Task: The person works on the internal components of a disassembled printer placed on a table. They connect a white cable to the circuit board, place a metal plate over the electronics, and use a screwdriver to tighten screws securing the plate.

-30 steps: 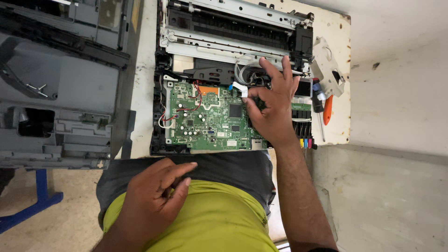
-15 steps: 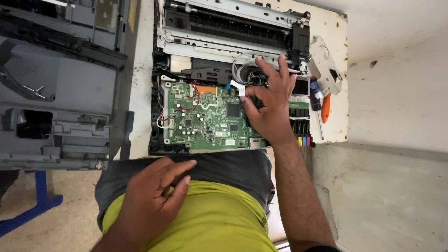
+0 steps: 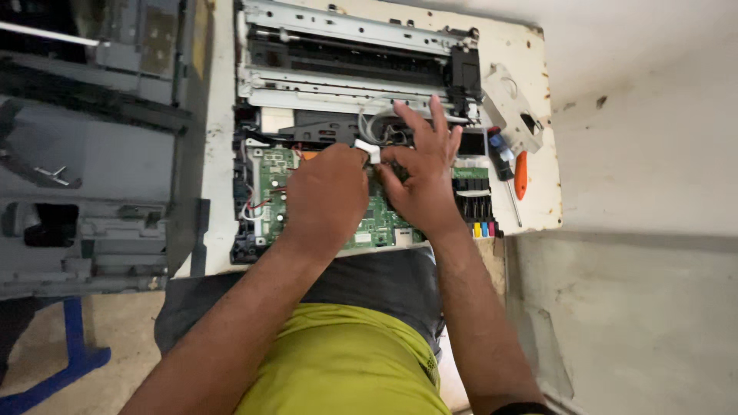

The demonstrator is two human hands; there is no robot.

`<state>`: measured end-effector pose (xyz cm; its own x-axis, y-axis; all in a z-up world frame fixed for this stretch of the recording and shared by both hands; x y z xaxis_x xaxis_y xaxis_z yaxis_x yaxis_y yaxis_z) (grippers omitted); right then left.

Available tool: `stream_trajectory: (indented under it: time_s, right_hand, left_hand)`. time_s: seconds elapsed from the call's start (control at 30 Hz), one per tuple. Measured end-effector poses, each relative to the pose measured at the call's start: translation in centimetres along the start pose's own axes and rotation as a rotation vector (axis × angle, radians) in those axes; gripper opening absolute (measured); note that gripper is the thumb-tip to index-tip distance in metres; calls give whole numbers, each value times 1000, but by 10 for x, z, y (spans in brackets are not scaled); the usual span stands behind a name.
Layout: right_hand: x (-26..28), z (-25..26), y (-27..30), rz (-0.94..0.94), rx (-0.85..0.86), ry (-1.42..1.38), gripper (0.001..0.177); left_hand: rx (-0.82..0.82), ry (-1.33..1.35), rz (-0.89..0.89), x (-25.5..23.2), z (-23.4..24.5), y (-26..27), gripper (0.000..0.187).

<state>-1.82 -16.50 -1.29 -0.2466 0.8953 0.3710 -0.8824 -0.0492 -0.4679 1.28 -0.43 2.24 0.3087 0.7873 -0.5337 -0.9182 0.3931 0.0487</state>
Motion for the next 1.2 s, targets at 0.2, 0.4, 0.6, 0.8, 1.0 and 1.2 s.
stream_trajectory:
  time_s: [0.2,0.4,0.6,0.8,1.0,1.2]
  right_hand:
    - [5,4,-4,-62,-21,-106,14]
    - [3,4,-4,-96,-27,-150,12]
    - [1,2,-3,-118,-22,-152,17]
    - [-2,1,-4,-135,-12,-170,15]
    - [4,6,-7,-149,-3,-181,15]
    - [7,7,-11,-144,25,-160,14]
  left_hand:
    - [-47,73,39,2,-10,-6,23]
    - [-50,156,121,7,-19,-7,24]
    - [-96,119,23,16,-35,-9,17]
    - [-96,129,49,14,-34,-10,16]
    - [-137,103,18,20,-45,-9,17]
    - [-136,157,-26,18,-42,-9,19]
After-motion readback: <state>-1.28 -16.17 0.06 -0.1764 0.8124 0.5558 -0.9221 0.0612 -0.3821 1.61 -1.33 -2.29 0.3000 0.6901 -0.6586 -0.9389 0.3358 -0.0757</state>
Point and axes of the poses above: each hand's wrist, its own y-axis away from the middle knuckle, its own z-axis out of the back of the hand, x = y × z, the point moved 4 cm from there along -y, towards the middle knuckle, and after that the axes turned 9 degrees about -x, right-handed, at the moved point
